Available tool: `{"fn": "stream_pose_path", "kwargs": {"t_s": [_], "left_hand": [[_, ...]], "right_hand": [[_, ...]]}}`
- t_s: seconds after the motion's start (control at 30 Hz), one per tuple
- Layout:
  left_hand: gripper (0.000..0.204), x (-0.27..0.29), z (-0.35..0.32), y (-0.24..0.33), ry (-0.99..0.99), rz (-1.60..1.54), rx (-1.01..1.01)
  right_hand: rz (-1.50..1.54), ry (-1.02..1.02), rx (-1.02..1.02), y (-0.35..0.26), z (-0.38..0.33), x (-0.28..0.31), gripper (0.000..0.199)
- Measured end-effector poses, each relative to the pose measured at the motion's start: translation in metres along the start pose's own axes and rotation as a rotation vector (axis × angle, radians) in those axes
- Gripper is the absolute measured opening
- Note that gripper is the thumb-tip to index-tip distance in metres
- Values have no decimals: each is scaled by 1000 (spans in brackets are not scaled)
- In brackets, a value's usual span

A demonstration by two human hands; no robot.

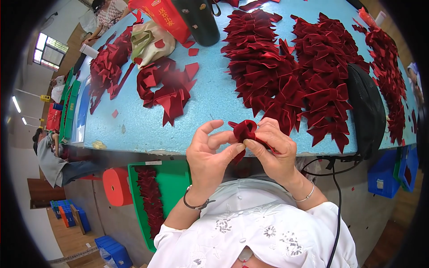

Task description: Folding and assembling red fabric strips into decorative floral shapes at a factory workbench.

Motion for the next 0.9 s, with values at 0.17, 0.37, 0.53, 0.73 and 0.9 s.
{"fn": "stream_pose_path", "kwargs": {"t_s": [0.17, 0.37, 0.53, 0.73, 0.9], "left_hand": [[55, -2, 0, -1, 11, -91, 55], [51, -3, 0, -2, 59, 74, 24], [48, -2, -4, -9, 91, 251, -64], [41, -4, -4, -9, 94, 309, -241], [47, -2, -4, -5, 22, 169, -330]], "right_hand": [[36, -55, 13, 2, -2, 1, 11], [-57, -116, 87, 4, -3, 2, 11], [-44, -140, 77, 6, -5, 4, 11], [239, -201, -86, 8, -10, 8, 14], [567, -219, -299, 10, -15, 9, 18]]}}
Point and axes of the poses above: each hand's wrist, its own z-axis towards the middle knuckle, its own x-axis out of the back of the hand, y = z × x, the point moved 2 cm from there along z, towards the middle knuckle, and after that the axes turned 13 degrees about -y, right-handed, at the moved point
